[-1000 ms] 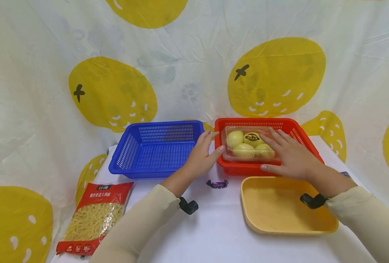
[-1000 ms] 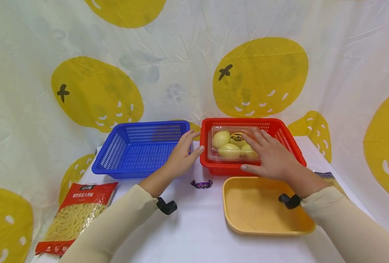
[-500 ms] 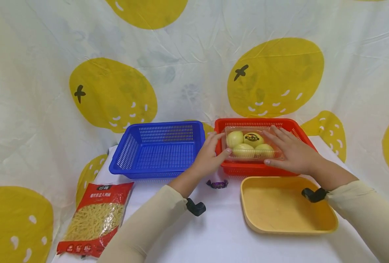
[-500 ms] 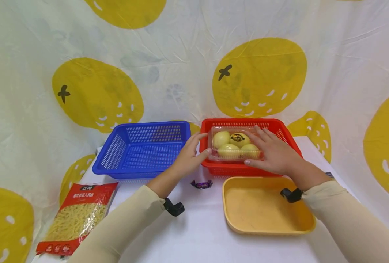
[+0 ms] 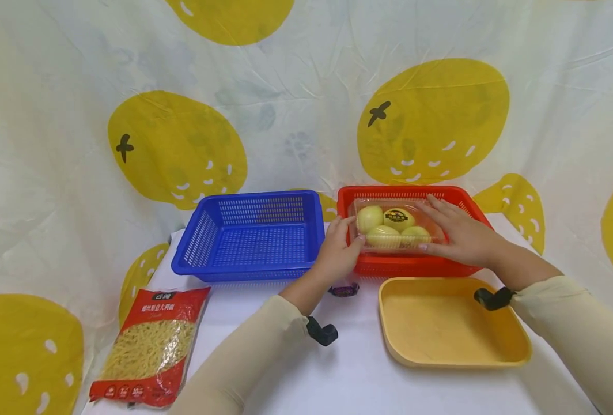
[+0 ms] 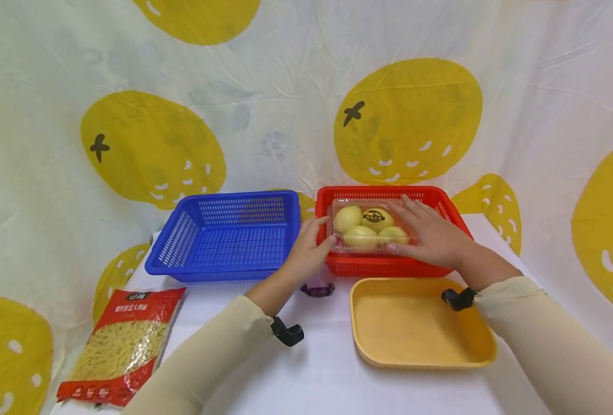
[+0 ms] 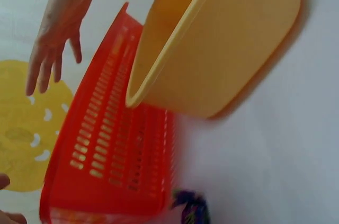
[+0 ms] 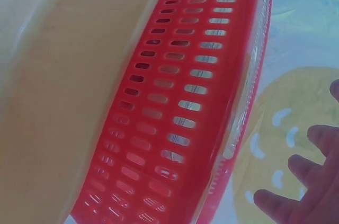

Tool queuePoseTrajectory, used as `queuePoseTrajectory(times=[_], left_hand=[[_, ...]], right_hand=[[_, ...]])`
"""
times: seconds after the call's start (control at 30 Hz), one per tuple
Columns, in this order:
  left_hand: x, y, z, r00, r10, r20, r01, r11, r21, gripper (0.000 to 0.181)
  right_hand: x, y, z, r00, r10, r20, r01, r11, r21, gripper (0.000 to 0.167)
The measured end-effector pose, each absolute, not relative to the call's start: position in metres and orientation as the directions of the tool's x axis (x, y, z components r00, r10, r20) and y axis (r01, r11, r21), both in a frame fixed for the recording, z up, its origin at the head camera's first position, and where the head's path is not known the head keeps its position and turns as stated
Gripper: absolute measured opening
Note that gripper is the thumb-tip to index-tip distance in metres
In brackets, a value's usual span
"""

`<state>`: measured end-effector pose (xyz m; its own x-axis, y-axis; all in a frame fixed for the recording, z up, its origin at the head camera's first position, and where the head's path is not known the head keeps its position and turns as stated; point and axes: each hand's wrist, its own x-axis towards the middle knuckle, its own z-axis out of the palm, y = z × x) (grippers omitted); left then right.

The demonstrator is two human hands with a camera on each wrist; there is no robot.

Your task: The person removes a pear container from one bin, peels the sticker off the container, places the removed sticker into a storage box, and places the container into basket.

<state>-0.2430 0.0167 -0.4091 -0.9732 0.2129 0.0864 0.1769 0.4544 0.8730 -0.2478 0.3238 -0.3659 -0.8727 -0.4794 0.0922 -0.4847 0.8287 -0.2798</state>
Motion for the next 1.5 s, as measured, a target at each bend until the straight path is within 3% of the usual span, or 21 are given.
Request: queuePoseTrajectory(times=[0.43,1.1,1.5], left_hand=[[-0.235,0.028,-0.434,-0.994,0.091,0.059,0.093,0.425,0.9,0.062],[-0.232,0.025,-0.456,-0.998,0.065,-0.013,0.011,0.355,0.935,0.074],[-0.232,0.034,-0.464,-0.997,0.046,-0.055,-0.046,0.181,0.982,0.07]], right_hand=[[-0.26,0.33,-0.366,-0.892,-0.451,0.043,-0.428,0.809,-0.404,0.099],[-0.283,0.346,-0.363,-0.919,-0.395,-0.007,-0.306,0.724,-0.618,0.084],[-0.299,0.358,-0.369,-0.927,-0.376,-0.005,-0.266,0.666,-0.697,0.079]])
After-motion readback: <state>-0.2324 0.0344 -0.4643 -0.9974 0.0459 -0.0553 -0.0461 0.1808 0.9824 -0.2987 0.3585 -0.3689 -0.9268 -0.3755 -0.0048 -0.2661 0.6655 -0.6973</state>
